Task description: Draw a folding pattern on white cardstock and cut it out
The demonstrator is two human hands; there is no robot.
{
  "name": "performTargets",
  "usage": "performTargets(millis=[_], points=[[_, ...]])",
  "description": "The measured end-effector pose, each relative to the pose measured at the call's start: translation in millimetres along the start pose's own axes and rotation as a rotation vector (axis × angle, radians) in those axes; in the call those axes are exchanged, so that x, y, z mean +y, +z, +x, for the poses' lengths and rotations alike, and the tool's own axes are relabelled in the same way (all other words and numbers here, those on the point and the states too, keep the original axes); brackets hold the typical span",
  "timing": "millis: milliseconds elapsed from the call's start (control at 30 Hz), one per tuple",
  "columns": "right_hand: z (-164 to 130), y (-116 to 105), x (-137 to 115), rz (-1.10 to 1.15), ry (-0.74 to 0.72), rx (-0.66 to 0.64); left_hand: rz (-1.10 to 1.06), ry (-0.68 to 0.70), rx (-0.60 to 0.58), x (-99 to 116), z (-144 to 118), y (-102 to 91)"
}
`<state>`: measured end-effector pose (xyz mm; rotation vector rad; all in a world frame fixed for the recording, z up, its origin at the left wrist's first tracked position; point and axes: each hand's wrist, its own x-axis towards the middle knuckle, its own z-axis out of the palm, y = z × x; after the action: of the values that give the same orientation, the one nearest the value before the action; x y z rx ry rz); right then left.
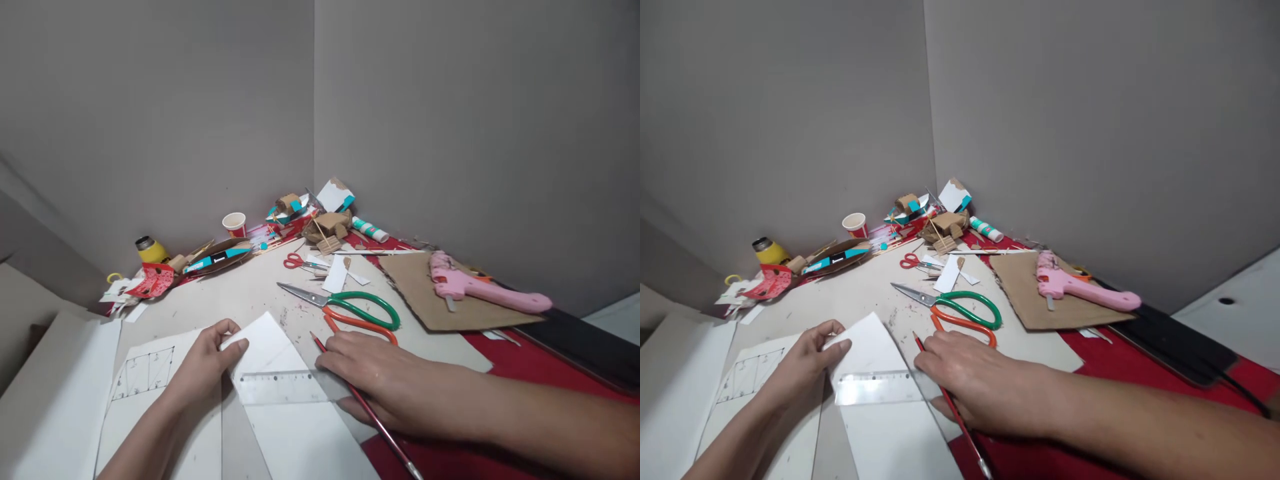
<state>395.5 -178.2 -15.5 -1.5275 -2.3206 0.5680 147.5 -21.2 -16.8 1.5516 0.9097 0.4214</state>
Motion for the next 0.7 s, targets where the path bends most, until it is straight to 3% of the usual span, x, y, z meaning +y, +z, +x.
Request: performTargets(millis=[233, 367, 567, 700], points=[[4.0, -13.3, 0.2, 0.118, -0.011, 0.040, -0.234, 0.006, 0.236, -6.3, 14.0, -23.9], [4.7, -15.9, 6.7, 0.262, 0.035, 0.271, -0.338, 0.012, 0.338, -4.9, 16.1, -26.5], [9.1, -2.9, 17.6, 0.869, 0.260, 0.483, -0.428, 0.020, 0.408, -6.3, 18.7, -30.3], [16.6, -1.0, 24.3, 0.904, 0.283, 0.699, -0.451, 0.046, 0.442, -4.4, 17.3, -30.7]])
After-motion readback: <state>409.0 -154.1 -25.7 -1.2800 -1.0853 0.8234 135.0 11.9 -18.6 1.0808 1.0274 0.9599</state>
